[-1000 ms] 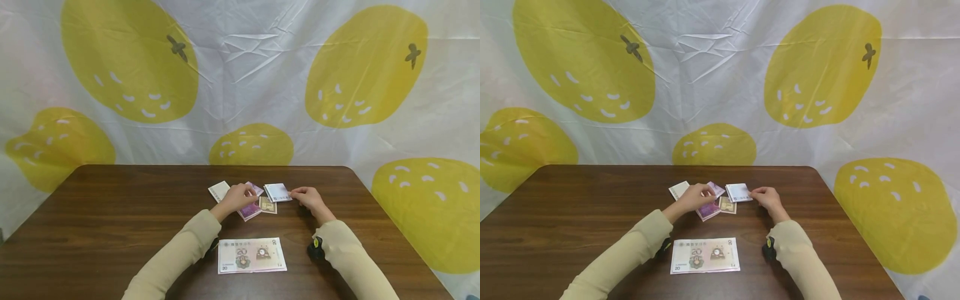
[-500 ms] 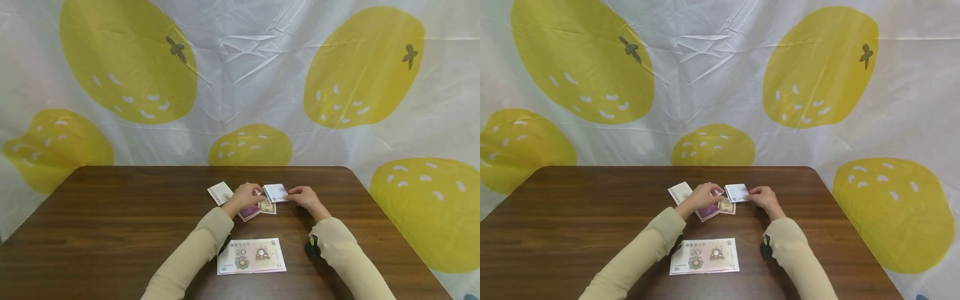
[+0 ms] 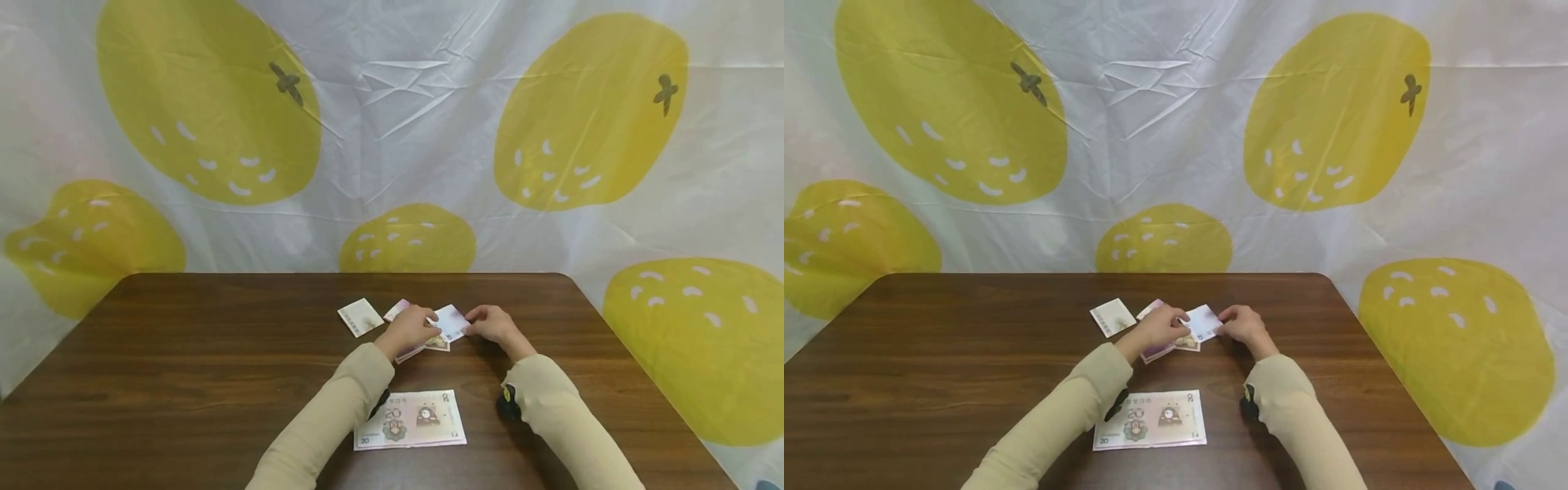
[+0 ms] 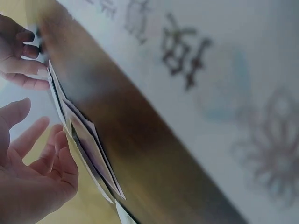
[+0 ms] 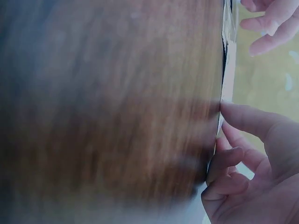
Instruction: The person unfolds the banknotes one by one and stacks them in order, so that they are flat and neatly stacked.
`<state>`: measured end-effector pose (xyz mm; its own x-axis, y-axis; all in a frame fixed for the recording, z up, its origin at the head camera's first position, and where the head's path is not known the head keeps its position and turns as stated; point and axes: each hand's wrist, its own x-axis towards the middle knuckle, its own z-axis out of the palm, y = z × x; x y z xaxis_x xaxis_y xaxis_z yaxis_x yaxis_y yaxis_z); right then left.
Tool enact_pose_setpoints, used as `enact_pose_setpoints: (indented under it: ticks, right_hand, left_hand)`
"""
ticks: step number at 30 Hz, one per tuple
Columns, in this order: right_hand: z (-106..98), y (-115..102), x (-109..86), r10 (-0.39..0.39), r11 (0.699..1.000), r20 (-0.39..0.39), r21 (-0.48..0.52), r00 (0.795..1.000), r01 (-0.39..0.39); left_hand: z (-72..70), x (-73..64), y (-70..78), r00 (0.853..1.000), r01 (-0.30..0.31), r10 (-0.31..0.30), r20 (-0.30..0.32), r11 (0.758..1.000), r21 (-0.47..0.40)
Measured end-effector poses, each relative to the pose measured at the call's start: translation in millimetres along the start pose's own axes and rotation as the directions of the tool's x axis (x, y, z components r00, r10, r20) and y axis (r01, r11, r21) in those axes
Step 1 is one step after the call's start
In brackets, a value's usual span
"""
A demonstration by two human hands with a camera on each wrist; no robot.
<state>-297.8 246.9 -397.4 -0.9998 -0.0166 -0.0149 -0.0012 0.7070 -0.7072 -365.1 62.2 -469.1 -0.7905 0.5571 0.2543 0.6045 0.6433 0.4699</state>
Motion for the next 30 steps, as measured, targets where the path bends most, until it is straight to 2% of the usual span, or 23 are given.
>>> enact_pose_setpoints:
  ticks: [2, 5, 6, 8, 9, 12, 15, 19, 25, 30]
  right_hand:
    - [0, 0, -0.7, -0.011, 1.000, 0.024, 0.017, 1.000, 0.011]
    - [0, -1, -1.8, -0.026, 0.999, 0.063, 0.037, 0.998, 0.024]
    - [0, 0, -2.1, -0.037, 0.999, 0.077, 0.042, 0.996, 0.034]
    - [0, 0, -2.3, -0.049, 0.997, 0.100, 0.057, 0.994, 0.044]
    - [-1, 1, -2.3, -0.056, 0.997, 0.109, 0.063, 0.992, 0.049]
    - [-1, 2, -2.2, -0.078, 0.994, 0.128, 0.086, 0.989, 0.067]
    - [-2, 2, -2.1, -0.094, 0.991, 0.137, 0.108, 0.986, 0.080]
    - [-3, 3, -2.1, -0.119, 0.987, 0.145, 0.122, 0.982, 0.101]
    - [-2, 4, -2.4, -0.136, 0.980, 0.138, 0.163, 0.981, 0.113]
    - [0, 5, -3.0, -0.147, 0.971, 0.109, 0.205, 0.983, 0.122]
  left_hand:
    - [-4.7, -4.8, 6.1, 1.000, -0.018, 0.018, 0.003, 1.000, 0.015]
    - [-30.5, -21.8, 35.5, 0.998, 0.023, -0.024, 0.055, 1.000, 0.021]
    - [-32.0, -22.2, 36.4, 0.997, 0.027, -0.027, 0.067, 1.000, 0.001]
    - [-43.3, -32.3, 50.7, 0.998, 0.029, -0.030, 0.056, 1.000, 0.010]
    - [-52.4, -38.3, 62.1, 0.995, 0.060, -0.061, 0.076, 0.998, 0.013]
    - [-61.0, -46.5, 74.0, 0.995, 0.073, -0.075, 0.068, 0.997, 0.024]
    - [-62.2, -48.3, 78.2, 0.992, 0.100, -0.104, 0.078, 0.994, 0.047]
    - [-59.4, -46.7, 76.7, 0.990, 0.111, -0.116, 0.074, 0.991, 0.072]
    - [-59.0, -46.2, 75.3, 0.992, 0.117, -0.117, 0.055, 0.993, 0.018]
    - [-59.3, -47.3, 75.4, 0.991, 0.130, -0.131, 0.039, 0.991, 0.020]
